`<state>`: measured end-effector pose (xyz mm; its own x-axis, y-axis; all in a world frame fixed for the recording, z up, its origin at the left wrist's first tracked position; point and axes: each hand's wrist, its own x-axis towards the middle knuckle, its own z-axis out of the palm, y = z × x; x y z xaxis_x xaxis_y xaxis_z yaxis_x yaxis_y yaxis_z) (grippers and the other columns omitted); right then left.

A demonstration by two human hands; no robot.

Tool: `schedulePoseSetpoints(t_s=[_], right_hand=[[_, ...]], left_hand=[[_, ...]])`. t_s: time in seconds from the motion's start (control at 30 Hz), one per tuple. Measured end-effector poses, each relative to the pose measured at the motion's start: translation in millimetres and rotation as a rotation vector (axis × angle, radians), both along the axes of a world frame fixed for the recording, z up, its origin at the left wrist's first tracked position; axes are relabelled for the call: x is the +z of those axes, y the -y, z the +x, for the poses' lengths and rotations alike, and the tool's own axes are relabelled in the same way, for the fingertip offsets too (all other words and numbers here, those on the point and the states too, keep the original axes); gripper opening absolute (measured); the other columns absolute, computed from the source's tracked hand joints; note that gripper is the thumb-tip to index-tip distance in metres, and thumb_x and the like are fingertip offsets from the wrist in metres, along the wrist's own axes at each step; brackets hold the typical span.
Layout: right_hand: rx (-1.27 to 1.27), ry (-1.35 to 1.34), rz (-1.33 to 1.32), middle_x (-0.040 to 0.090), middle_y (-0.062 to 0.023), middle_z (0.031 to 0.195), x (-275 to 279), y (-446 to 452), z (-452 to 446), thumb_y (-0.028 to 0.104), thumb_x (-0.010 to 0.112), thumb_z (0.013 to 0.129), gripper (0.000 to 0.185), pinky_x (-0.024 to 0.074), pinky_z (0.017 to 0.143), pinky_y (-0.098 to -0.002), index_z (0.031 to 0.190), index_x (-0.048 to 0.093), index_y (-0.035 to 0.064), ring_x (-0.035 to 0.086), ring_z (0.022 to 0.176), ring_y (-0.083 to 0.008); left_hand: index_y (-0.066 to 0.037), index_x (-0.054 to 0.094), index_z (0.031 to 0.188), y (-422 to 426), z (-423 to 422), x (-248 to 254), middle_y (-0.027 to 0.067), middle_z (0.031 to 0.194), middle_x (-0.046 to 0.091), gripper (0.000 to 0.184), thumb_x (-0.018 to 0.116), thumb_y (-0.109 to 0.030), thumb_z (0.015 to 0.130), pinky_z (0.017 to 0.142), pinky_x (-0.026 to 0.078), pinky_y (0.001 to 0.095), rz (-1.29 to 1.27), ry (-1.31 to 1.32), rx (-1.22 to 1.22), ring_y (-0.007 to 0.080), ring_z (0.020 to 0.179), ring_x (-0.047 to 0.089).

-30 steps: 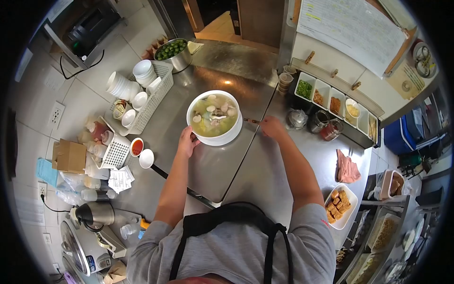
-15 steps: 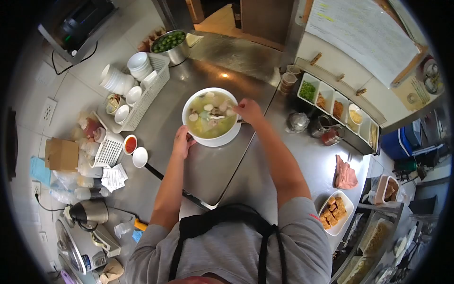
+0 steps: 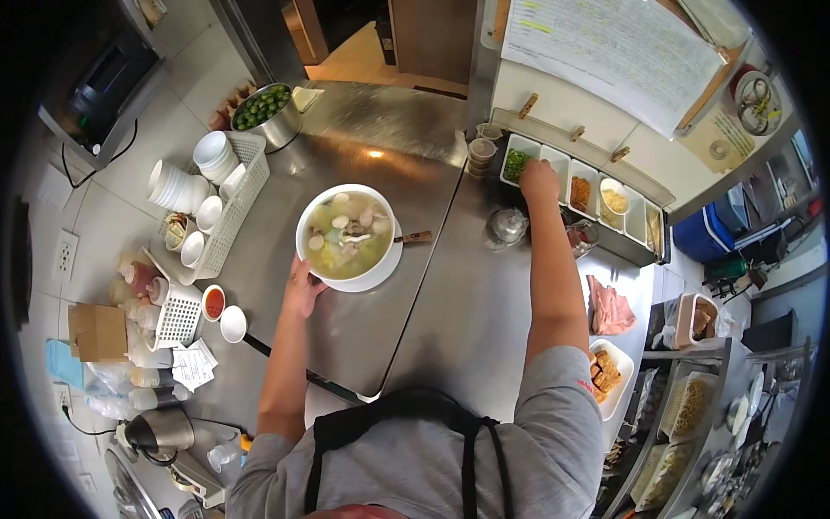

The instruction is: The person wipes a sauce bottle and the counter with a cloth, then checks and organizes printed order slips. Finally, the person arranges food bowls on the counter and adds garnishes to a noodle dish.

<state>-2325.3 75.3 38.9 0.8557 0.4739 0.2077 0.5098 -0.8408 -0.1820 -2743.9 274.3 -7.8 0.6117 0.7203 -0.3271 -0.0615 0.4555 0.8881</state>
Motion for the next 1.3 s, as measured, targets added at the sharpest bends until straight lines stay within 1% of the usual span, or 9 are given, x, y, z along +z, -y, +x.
schedulePoseSetpoints(t_s=[0.27,0.47,0.57,0.7,0.8,0.93,1.07,1.17,1.3], right_hand=[[0.014,-0.186,-0.199,0.056,-0.0184,0.096,-11.2,-45.6,20.8,0.011,0.043,0.076,0.021,0.0439,0.075,-0.0404,0.087,0.058,0.0030,0.054,0.090,-0.0315],[-0.028,-0.120,-0.048,0.058,-0.0165,0.090,-16.1,-43.0,32.8,0.013,0.043,0.075,0.022,0.0443,0.073,-0.0408,0.086,0.060,0.0025,0.056,0.085,-0.0318],[0.024,-0.030,0.133,0.061,-0.0142,0.079,-13.6,-34.9,48.6,0.011,0.046,0.076,0.017,0.0477,0.063,-0.0351,0.081,0.059,0.0015,0.059,0.076,-0.0258],[-0.001,-0.832,0.997,0.052,-0.0023,0.061,0.5,-26.4,58.4,0.012,0.057,0.074,0.015,0.0433,0.049,-0.0182,0.086,0.056,0.0032,0.052,0.060,-0.0099],[0.208,-1.111,1.174,0.053,-0.0023,0.066,39.4,-46.0,3.3,0.014,0.056,0.074,0.021,0.0445,0.050,-0.0209,0.092,0.054,0.0027,0.052,0.059,-0.0110],[0.446,-1.280,0.854,0.056,-0.0038,0.077,62.0,-94.2,-93.1,0.015,0.056,0.074,0.023,0.0462,0.055,-0.0238,0.094,0.055,0.0025,0.054,0.063,-0.0120],[0.649,-1.159,0.281,0.059,-0.0107,0.081,55.5,-139.4,-173.3,0.009,0.053,0.072,0.024,0.0466,0.060,-0.0262,0.095,0.057,0.0030,0.057,0.076,-0.0158],[1.018,-0.574,0.086,0.059,-0.0127,0.073,23.5,-166.6,-196.3,0.004,0.052,0.066,0.027,0.0449,0.063,-0.0291,0.092,0.058,0.0047,0.057,0.069,-0.0203],[0.867,-0.349,0.107,0.058,-0.0153,0.087,37.1,-171.8,-220.0,0.006,0.049,0.066,0.020,0.0428,0.075,-0.0355,0.082,0.061,0.0048,0.055,0.084,-0.0273]], left_hand=[[-0.023,0.022,0.128,1.4,0.1,8.7,-0.0002,0.117,0.041,0.045,0.037,-0.029,0.086,0.075,0.041,0.0319,0.009,-0.022,-0.040,0.0124,0.099,0.044],[-0.019,0.022,0.129,0.6,-1.8,-13.2,0.0020,0.116,0.041,0.045,0.035,-0.029,0.087,0.076,0.043,0.0299,0.035,0.036,0.009,0.0129,0.099,0.045],[-0.017,0.022,0.129,0.0,-2.7,-20.6,0.0026,0.115,0.041,0.046,0.034,-0.030,0.087,0.075,0.044,0.0277,0.066,0.037,0.029,0.0117,0.097,0.045],[-0.014,0.026,0.127,1.8,-1.8,-29.1,0.0033,0.112,0.044,0.046,0.034,-0.032,0.086,0.067,0.046,0.0254,0.158,-0.045,0.132,0.0107,0.091,0.048],[-0.010,0.027,0.125,11.6,3.7,-24.1,0.0066,0.110,0.045,0.046,0.029,-0.035,0.087,0.067,0.048,0.0284,0.299,-0.074,0.223,0.0137,0.092,0.049],[-0.006,0.030,0.122,10.8,4.3,-35.5,0.0080,0.104,0.048,0.046,0.028,-0.035,0.087,0.063,0.048,0.0273,0.316,-0.058,0.298,0.0147,0.086,0.051],[-0.004,0.030,0.120,7.9,1.8,-43.7,0.0089,0.101,0.047,0.044,0.029,-0.032,0.087,0.059,0.048,0.0259,0.302,0.023,0.312,0.0154,0.083,0.051],[-0.004,0.030,0.120,5.9,1.1,-50.1,0.0088,0.100,0.047,0.042,0.030,-0.030,0.087,0.057,0.049,0.0252,0.312,0.070,0.306,0.0151,0.083,0.050],[-0.004,0.032,0.118,5.7,2.0,-51.6,0.0082,0.100,0.047,0.040,0.031,-0.028,0.087,0.056,0.049,0.0251,0.300,0.072,0.335,0.0142,0.082,0.050]])
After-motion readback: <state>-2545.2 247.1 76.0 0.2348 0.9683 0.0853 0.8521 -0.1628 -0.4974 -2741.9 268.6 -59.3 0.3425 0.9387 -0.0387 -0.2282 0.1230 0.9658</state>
